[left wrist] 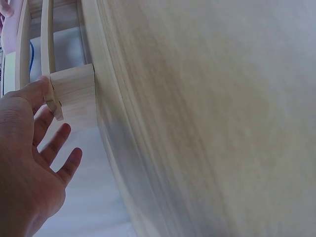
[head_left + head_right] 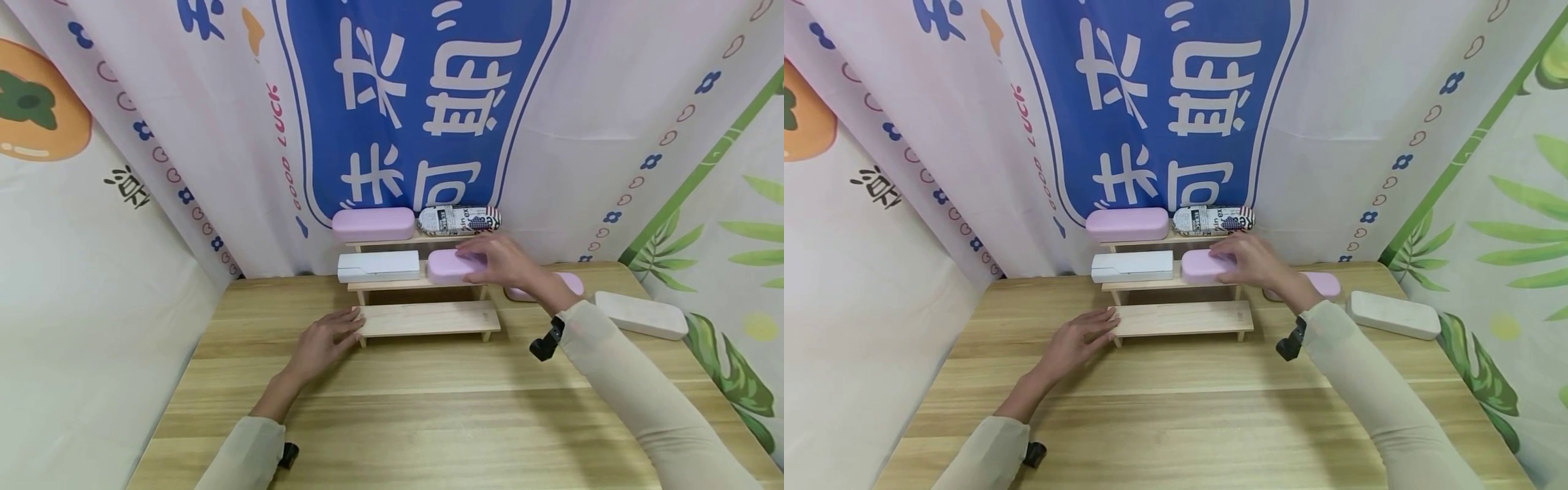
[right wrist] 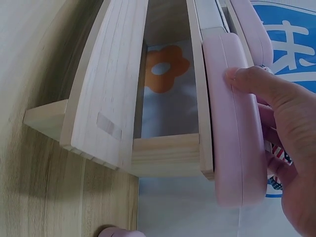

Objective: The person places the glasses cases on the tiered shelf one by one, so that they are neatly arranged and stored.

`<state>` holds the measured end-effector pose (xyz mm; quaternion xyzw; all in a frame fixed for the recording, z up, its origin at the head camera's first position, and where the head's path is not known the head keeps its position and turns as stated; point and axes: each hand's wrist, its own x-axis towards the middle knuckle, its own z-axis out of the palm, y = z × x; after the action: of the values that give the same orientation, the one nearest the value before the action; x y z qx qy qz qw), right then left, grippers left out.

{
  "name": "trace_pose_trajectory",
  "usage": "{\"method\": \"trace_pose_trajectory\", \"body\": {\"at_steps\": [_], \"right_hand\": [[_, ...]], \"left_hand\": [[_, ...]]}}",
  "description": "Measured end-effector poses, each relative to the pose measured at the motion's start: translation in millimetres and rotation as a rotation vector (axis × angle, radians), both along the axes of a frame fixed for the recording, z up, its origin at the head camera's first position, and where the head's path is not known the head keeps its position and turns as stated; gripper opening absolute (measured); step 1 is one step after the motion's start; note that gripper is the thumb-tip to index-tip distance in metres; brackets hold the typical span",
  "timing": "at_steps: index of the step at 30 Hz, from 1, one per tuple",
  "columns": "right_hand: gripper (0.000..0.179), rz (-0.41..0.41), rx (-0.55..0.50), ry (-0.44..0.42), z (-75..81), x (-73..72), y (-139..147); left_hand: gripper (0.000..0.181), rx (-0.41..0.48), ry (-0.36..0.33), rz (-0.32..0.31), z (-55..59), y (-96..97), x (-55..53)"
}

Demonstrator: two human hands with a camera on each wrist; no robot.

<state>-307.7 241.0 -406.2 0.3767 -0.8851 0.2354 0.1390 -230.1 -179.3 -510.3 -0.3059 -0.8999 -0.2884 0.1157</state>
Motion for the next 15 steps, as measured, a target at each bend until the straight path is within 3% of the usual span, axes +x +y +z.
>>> {"method": "trace_pose_trajectory", "body": {"at_steps": [15], "right_hand": [[0.053, -0.004, 0.0, 0.013, 0.4, 1.5, -7.0]], "left_hand": [[0.034, -0.005, -0.008, 0.015, 0.9, 0.4, 1.2]]}}
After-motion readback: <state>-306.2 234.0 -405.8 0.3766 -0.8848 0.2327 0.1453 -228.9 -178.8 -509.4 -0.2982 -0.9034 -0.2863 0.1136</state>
